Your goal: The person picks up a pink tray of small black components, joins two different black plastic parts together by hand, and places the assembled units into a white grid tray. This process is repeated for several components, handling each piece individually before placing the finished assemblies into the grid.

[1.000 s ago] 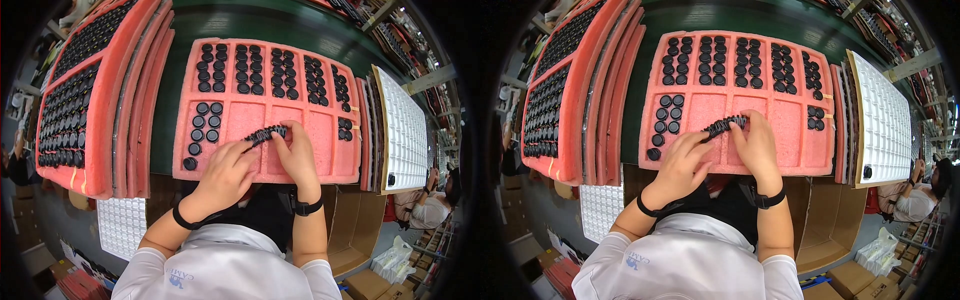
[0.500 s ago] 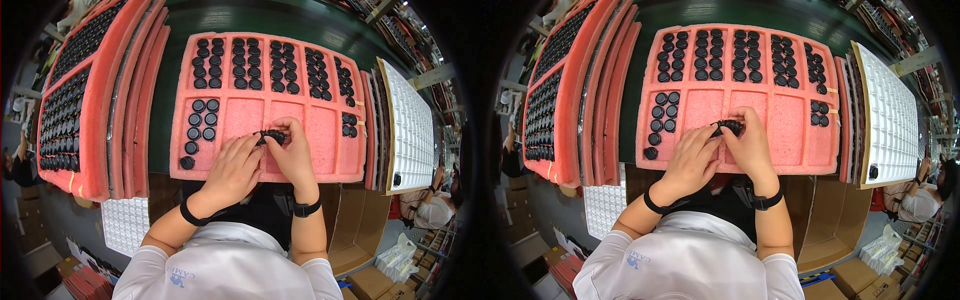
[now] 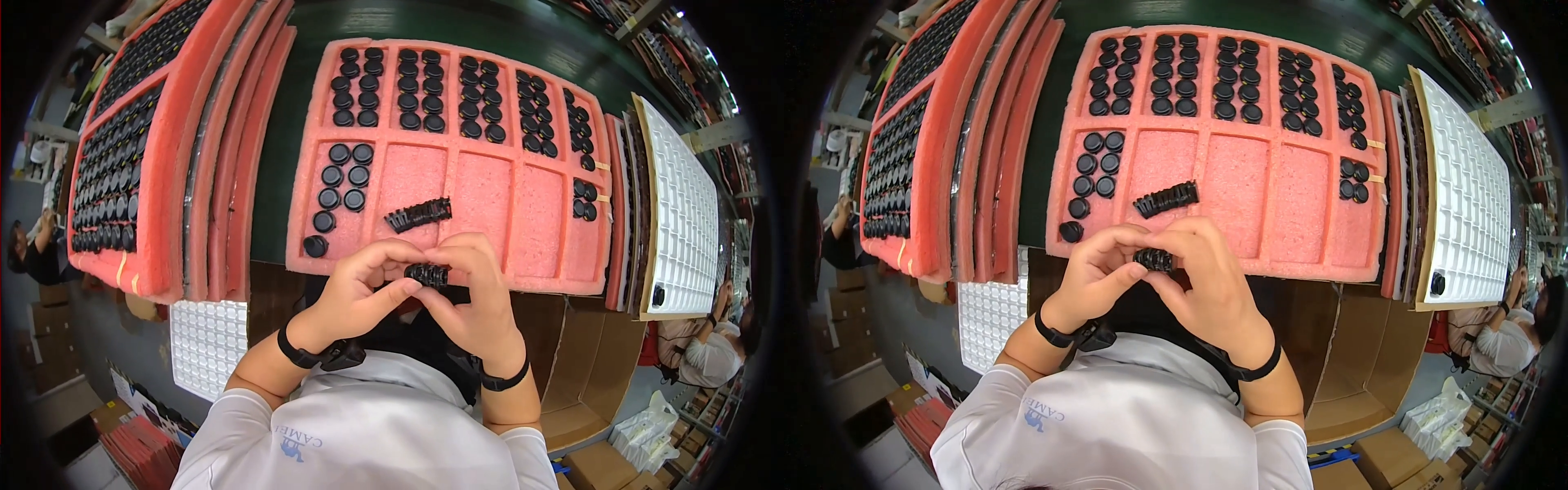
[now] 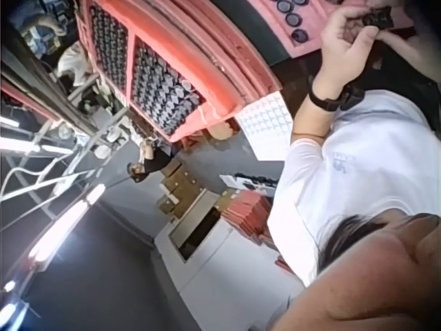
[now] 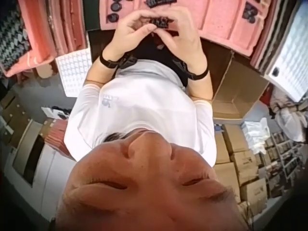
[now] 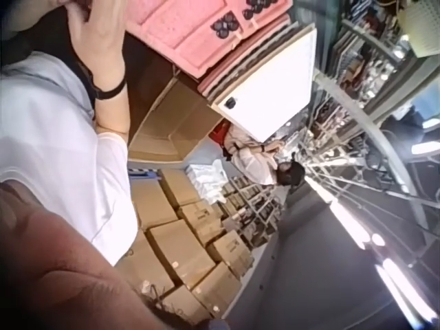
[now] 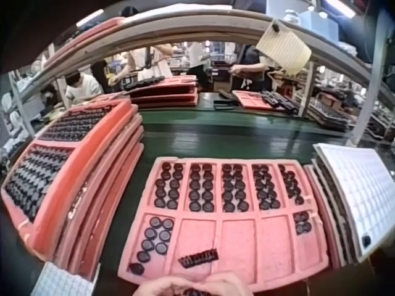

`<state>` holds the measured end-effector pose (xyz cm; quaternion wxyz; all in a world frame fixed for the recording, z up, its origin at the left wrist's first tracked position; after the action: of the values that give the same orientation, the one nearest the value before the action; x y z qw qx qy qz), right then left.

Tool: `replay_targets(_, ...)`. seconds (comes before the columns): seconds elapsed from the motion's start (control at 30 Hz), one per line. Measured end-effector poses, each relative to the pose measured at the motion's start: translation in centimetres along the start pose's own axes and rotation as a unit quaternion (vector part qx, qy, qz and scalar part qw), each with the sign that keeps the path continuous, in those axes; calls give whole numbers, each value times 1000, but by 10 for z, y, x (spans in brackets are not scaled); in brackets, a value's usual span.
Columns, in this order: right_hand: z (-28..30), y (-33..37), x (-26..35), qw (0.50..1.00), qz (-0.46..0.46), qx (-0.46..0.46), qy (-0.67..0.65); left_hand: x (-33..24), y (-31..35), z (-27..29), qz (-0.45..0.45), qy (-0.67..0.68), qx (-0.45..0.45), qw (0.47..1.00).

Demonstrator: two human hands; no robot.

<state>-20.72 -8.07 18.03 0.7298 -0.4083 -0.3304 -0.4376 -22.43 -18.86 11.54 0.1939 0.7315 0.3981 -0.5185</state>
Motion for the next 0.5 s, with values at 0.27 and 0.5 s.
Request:
replay_targets(0.27,-19,10,-14,995,-39,42,-82,-9,23,6,4,35,5,999)
replay_targets(0.5,-55,12,-25,946,-170,73,-268,-12,43,25,-27,-36,0,999)
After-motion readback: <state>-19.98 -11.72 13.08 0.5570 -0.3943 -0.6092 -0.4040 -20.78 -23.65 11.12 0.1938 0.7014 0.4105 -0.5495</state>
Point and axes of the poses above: each hand's wrist, its own y-axis away from the middle knuckle, its own z-axis out of the back of the hand, x = y × z, the point moved 9 cm from there along -y, towards the middle knuckle, and after that the axes turned 7 degrees about x, right-handed, at the moved point
